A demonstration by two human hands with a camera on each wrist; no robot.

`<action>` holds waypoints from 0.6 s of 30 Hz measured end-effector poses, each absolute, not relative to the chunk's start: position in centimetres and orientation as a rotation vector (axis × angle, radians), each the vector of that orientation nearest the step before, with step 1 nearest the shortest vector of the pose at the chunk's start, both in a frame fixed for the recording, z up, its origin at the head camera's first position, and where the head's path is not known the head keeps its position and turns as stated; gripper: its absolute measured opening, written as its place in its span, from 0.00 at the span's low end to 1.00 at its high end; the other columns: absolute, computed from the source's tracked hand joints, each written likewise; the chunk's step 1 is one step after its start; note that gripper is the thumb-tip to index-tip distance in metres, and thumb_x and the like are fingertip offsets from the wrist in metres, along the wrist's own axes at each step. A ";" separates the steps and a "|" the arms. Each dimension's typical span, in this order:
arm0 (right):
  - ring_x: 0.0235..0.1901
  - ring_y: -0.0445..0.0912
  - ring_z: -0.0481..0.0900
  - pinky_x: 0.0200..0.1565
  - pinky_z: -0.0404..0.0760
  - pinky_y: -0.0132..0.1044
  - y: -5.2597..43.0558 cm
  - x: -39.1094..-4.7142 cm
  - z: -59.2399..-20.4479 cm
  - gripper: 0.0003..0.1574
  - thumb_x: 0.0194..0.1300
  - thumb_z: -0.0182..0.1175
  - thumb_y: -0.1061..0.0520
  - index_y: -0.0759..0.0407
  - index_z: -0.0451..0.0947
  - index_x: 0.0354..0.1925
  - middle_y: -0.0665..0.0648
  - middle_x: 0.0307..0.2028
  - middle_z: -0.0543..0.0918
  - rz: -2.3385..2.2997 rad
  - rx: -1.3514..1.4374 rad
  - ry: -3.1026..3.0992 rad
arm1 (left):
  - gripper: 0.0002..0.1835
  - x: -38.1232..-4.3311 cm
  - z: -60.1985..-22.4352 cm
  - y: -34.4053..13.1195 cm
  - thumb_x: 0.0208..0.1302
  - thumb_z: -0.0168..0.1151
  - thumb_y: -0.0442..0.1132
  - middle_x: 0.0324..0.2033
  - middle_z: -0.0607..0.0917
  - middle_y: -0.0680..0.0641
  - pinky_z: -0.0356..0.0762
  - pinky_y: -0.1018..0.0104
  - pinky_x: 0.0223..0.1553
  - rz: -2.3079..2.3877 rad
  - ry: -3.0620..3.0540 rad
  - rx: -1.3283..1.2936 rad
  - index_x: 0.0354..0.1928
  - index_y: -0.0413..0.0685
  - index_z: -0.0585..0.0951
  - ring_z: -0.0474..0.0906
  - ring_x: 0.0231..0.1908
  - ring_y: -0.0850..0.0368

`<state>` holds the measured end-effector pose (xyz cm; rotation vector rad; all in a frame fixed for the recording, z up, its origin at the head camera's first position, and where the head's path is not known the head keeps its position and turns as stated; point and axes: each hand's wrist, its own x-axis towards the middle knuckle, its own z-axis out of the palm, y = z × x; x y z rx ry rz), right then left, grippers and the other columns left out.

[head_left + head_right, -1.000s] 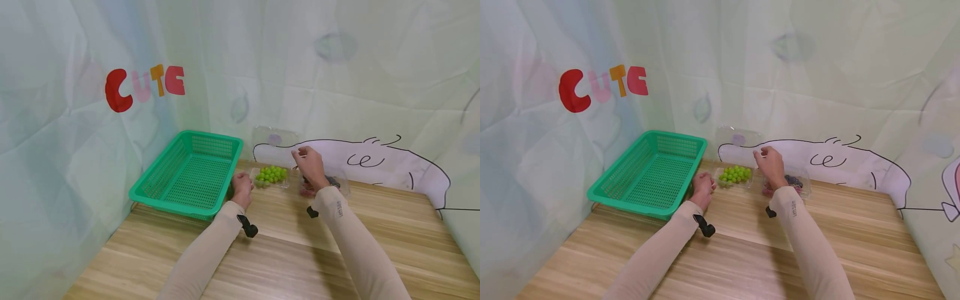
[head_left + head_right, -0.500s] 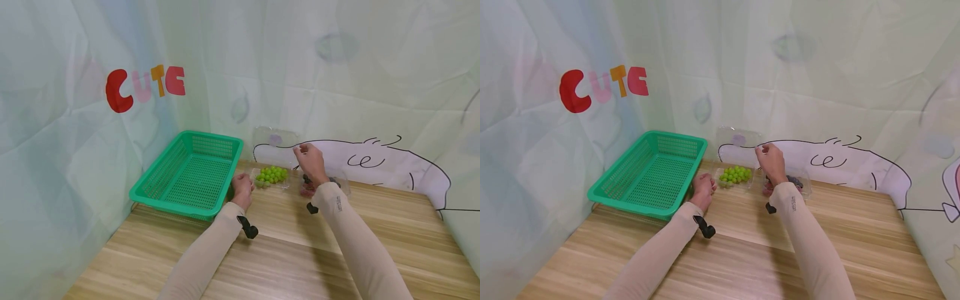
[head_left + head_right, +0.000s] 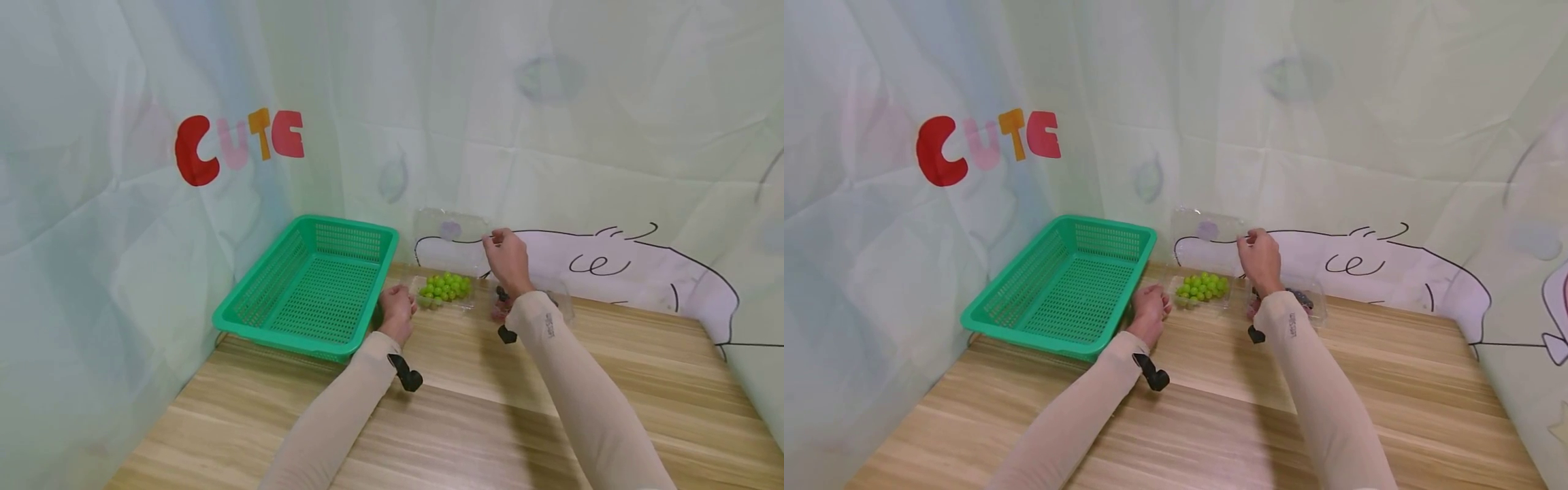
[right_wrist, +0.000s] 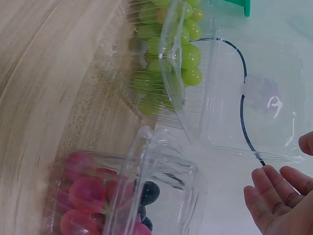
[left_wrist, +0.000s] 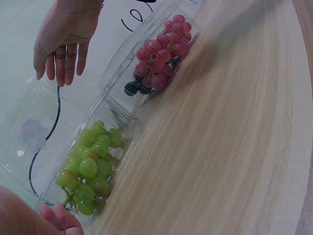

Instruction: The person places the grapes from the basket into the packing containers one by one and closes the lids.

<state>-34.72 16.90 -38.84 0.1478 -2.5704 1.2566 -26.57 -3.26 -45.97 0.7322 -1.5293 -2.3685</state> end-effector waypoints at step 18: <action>0.54 0.58 0.81 0.53 0.80 0.55 15.8 -35.2 -38.0 0.26 0.79 0.52 0.51 0.64 0.70 0.67 0.65 0.56 0.82 1.126 0.123 -2.574 | 0.15 -26.5 -46.0 -3.3 0.77 0.51 0.32 0.31 0.76 0.42 0.67 0.74 0.22 -2.397 -1.500 0.722 0.59 0.31 0.73 0.66 0.20 0.61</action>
